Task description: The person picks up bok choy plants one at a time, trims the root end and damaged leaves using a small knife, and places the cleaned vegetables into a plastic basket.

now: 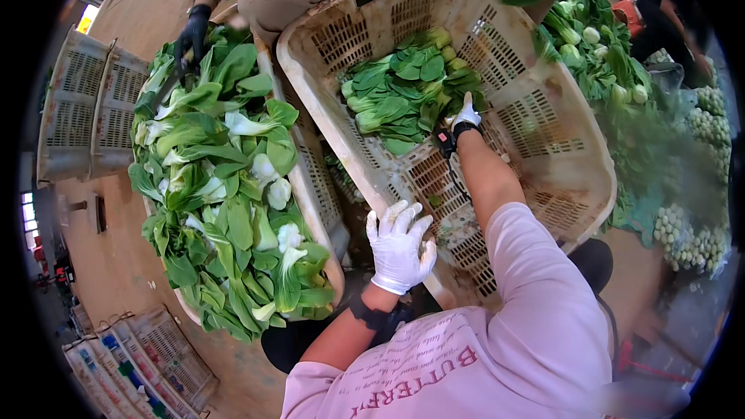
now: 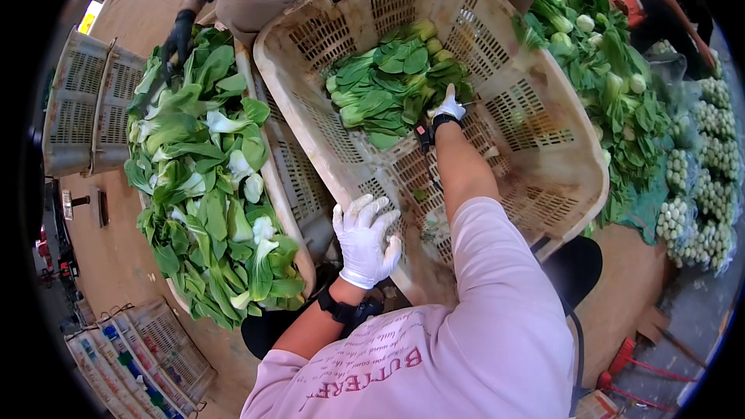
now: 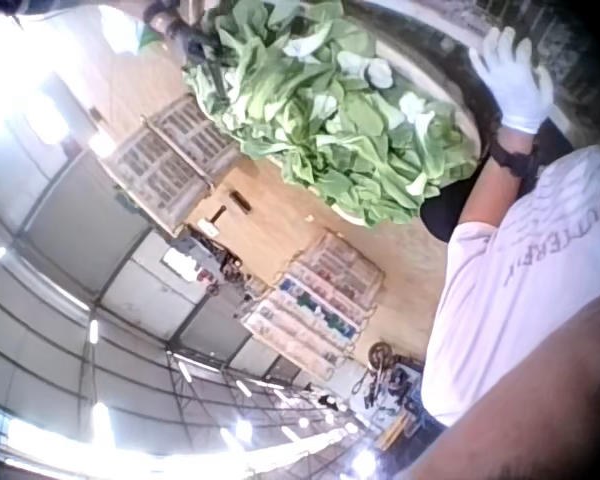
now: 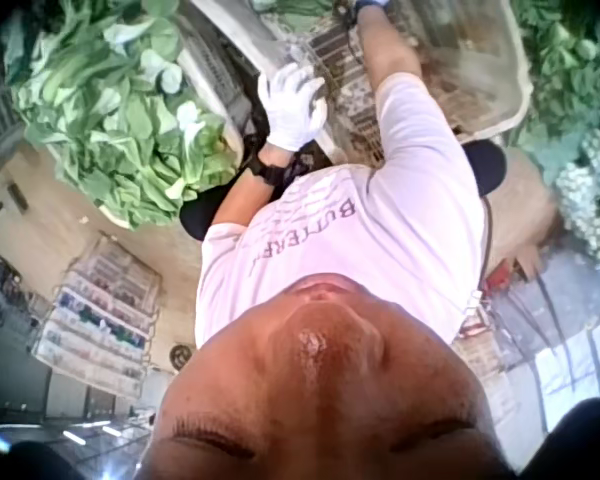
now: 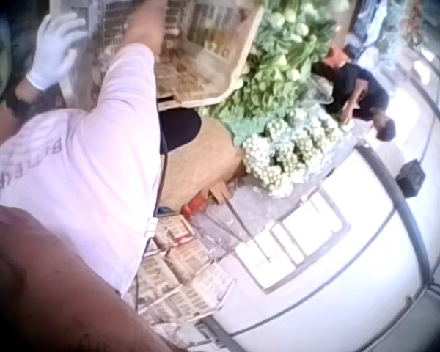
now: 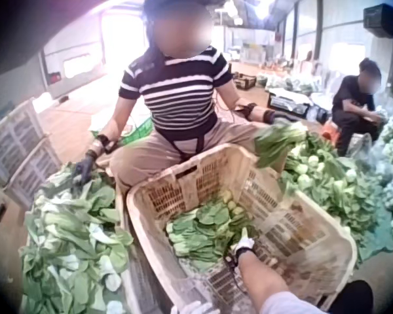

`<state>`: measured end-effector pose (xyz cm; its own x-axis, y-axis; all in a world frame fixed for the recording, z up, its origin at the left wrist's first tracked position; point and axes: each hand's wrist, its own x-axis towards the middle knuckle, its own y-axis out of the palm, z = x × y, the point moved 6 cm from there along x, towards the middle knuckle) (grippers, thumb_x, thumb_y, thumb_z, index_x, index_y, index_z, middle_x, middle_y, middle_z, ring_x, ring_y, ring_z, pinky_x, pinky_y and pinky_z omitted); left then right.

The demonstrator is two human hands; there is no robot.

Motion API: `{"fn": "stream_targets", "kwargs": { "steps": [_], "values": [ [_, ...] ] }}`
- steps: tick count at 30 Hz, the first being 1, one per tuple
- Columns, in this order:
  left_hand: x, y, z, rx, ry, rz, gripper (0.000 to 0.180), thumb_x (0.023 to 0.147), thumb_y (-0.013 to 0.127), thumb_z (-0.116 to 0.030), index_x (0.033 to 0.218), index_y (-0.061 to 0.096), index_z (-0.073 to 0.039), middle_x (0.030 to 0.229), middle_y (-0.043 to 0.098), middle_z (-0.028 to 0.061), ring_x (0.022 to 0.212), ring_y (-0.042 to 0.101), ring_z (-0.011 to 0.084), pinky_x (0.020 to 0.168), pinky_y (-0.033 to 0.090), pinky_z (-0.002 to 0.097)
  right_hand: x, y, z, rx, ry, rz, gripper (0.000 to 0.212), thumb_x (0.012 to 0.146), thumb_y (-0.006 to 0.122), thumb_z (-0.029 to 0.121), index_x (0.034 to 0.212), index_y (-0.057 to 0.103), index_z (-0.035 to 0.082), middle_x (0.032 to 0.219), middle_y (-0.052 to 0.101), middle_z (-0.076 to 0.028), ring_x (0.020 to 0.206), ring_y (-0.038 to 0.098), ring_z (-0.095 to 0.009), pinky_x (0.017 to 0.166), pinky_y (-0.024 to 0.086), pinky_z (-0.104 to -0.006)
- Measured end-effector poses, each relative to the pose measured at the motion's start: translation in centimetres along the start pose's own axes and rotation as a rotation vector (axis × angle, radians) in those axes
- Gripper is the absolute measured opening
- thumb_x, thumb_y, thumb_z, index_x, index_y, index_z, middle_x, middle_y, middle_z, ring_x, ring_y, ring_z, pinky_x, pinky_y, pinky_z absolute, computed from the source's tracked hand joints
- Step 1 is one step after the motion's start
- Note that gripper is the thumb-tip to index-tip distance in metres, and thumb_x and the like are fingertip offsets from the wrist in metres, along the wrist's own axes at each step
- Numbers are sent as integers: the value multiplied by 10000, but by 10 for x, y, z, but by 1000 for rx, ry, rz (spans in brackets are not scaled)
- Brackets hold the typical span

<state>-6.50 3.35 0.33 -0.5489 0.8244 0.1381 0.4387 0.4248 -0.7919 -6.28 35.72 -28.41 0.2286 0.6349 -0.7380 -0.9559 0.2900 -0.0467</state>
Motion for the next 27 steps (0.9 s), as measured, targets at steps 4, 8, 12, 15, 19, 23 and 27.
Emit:
{"fn": "stream_targets", "kwargs": {
  "steps": [4,8,12,15,19,23,27],
  "values": [
    [11,-1,-2,-8,58,11,333,662,608,-200,986,672,-162,1159,572,57,1200,442,294,1093,142,517,57,21,-9,127,84,35,609,757,785,182,1257,468,38,1160,581,-170,851,617,-345,586,501,-541],
    [7,1,1,-16,52,-11,307,664,608,-203,963,666,-164,1161,573,61,1201,443,294,1094,145,518,50,-1,-15,153,-107,92,572,781,734,64,1277,454,15,1226,566,-140,939,614,-297,712,504,-472],
    [0,2,1,-13,24,-40,288,672,622,-218,952,658,-161,1155,578,61,1202,449,291,1095,145,518,26,-61,-27,170,-14,335,248,826,677,46,1050,572,33,950,638,-71,785,609,-206,656,512,-361],
    [-2,3,2,-10,16,-52,269,671,638,-224,930,656,-154,1153,581,60,1219,444,288,1093,146,523,9,-109,-3,-351,70,360,101,861,641,88,929,590,32,851,631,-75,682,603,-201,547,499,-315],
    [22,-5,-15,-9,161,-42,251,686,637,-223,924,655,-145,1148,577,57,1229,435,282,1085,159,515,89,-137,60,-141,2,428,102,871,623,90,842,554,21,724,603,-87,547,584,-207,453,466,-347],
    [3,-5,-4,8,63,-119,276,738,638,-242,992,646,-135,1146,583,58,1212,454,258,1077,180,513,-113,-92,118,-334,-92,627,132,844,651,24,882,525,39,702,577,-52,601,588,-141,467,484,-247],
    [8,-23,24,-541,-51,-312,221,888,561,-255,1014,648,-96,1036,650,41,1000,584,238,955,389,382,-286,-99,160,-545,-479,1004,252,822,675,89,1047,565,59,775,602,9,553,535,-67,425,389,-184]
  ]
}}
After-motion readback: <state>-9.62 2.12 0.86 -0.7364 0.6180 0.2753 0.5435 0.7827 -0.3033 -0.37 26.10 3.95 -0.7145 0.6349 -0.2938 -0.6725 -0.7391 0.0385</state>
